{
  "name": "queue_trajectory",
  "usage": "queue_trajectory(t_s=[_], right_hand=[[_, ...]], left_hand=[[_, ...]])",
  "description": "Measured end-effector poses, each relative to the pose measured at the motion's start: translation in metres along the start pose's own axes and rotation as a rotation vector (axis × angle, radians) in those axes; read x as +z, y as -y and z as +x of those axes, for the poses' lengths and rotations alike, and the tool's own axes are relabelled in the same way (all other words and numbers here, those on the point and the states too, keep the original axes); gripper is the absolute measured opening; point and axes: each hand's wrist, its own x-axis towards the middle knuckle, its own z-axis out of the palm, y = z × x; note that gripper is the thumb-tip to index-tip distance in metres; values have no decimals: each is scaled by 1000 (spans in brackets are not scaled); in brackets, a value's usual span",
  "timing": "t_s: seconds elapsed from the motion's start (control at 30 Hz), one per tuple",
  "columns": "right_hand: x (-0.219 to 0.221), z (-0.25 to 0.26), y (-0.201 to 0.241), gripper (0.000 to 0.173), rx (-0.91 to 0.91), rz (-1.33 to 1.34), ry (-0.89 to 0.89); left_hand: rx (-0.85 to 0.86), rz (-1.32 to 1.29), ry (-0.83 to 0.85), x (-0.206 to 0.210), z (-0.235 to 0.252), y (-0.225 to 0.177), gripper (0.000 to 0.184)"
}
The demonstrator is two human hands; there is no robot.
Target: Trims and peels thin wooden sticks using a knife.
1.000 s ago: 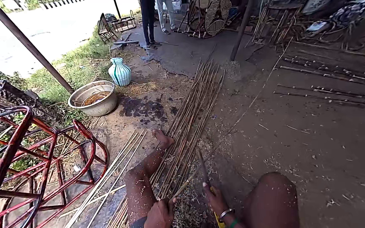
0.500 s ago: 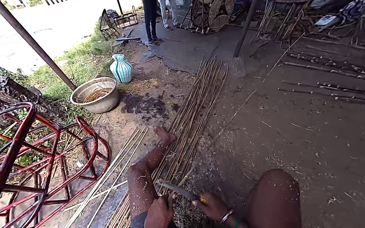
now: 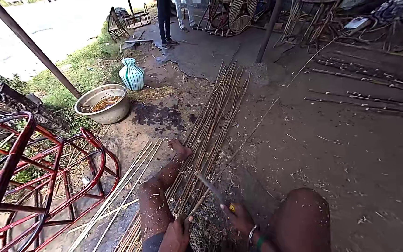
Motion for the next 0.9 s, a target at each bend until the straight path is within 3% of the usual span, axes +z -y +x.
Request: queue_trajectory(t_s=[0.03,0.13,0.27,0.37,0.47,0.57,0.6,0.67,0.7,0.77,0.8,0.87,0.9], right_hand=[[3,3,-2,53,15,50,-8],[9,-13,17,53,-90,-154,258],[17,-1,5,50,-15,85,-38],[10,-12,18,53,-97,-149,218],[13,4,7,52,-17,48,-12],[10,-9,26,53,-111,-138,242],[10,-7,24,54,-100,-136,207],[14,6,11,53,-38,35,-31],[13,9,13,52,-50,42,-27],[10,-7,25,52,-116,-135,205],[9,-8,25,53,-116,-168,222],[11,1,13,51,-59,1,6],[12,6,12,52,-52,50,-19]], left_hand=[[-8,15,-7,0,0,0,51],[-27,37,-34,1,-2,0,51],[-32,26,-13,0,1,-5,52],[-16,50,-4,0,-2,-4,54],[-39,63,11,-5,-2,-10,57],[-50,77,47,-5,-1,-10,61],[-48,73,52,-6,0,-11,62],[-45,58,66,-9,1,-14,62],[-41,55,69,-12,3,-17,62],[-37,59,96,-10,-1,-15,63],[-32,59,103,-10,0,-15,63],[-31,47,118,-11,0,-18,64],[-25,44,117,-14,2,-20,64]])
